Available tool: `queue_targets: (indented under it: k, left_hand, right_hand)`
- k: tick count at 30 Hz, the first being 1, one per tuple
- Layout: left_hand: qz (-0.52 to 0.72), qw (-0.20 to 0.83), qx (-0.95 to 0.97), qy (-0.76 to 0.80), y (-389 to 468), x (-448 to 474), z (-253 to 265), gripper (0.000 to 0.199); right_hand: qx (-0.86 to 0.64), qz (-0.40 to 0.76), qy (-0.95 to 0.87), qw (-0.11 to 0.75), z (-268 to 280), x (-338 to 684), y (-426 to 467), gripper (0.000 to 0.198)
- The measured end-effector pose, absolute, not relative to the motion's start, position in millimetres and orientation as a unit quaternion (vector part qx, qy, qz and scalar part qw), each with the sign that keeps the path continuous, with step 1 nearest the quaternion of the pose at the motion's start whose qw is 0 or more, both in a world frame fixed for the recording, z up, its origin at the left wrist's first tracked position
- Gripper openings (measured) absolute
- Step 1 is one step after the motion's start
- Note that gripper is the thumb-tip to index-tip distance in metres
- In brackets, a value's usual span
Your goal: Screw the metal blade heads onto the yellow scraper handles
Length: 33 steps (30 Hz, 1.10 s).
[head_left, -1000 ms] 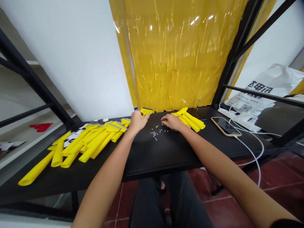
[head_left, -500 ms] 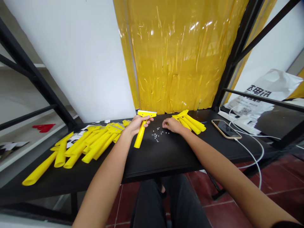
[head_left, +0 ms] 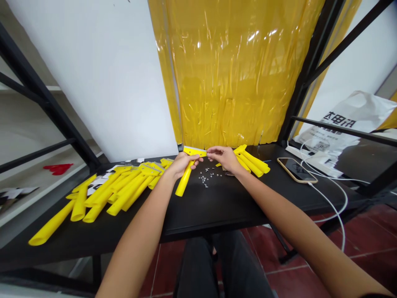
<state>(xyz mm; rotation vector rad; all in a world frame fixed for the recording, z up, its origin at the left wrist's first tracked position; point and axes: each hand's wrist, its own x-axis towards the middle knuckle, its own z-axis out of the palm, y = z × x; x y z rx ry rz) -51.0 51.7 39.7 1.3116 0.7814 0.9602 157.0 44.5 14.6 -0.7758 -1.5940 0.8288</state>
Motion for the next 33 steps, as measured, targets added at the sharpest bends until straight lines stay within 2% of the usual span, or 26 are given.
queue_targets:
  k: [4,8,13,18,23,27,30,33]
  left_hand:
    - [0.425,0.587,0.598,0.342,47.7,-45.4,41.9,0.018]
    - [0.424,0.548,0.636,0.341,44.2,-41.7,41.9,0.014]
    - [0.412,0.481,0.688,0.355,36.5,-38.9,45.9,0.011]
    - [0.385,0.447,0.715,0.376,32.0,-39.6,51.2,0.012]
    - [0.366,0.444,0.736,0.358,30.3,-42.7,54.1,0.015]
    - [0.340,0.437,0.757,0.348,28.6,-44.8,54.9,0.019]
    - [0.324,0.449,0.754,0.353,29.4,-46.0,52.8,0.020]
    - [0.320,0.508,0.715,0.357,33.2,-46.5,48.0,0.019]
  right_hand:
    - [-0.333,0.243,-0.715,0.564,15.0,151.2,37.5,0.022]
    - [-0.336,0.096,-0.759,0.549,18.1,151.2,33.9,0.022]
    - [-0.327,0.063,-0.788,0.518,21.0,154.2,32.7,0.024]
    - [-0.290,0.077,-0.804,0.513,21.3,155.6,31.2,0.024]
    - [-0.341,0.114,-0.758,0.545,17.0,154.5,38.6,0.027]
    - [-0.367,0.241,-0.725,0.530,13.3,156.2,47.7,0.044]
    - [-0.381,0.324,-0.714,0.490,12.9,157.3,47.9,0.046]
    - [-0.382,0.355,-0.716,0.464,13.2,156.7,45.2,0.046]
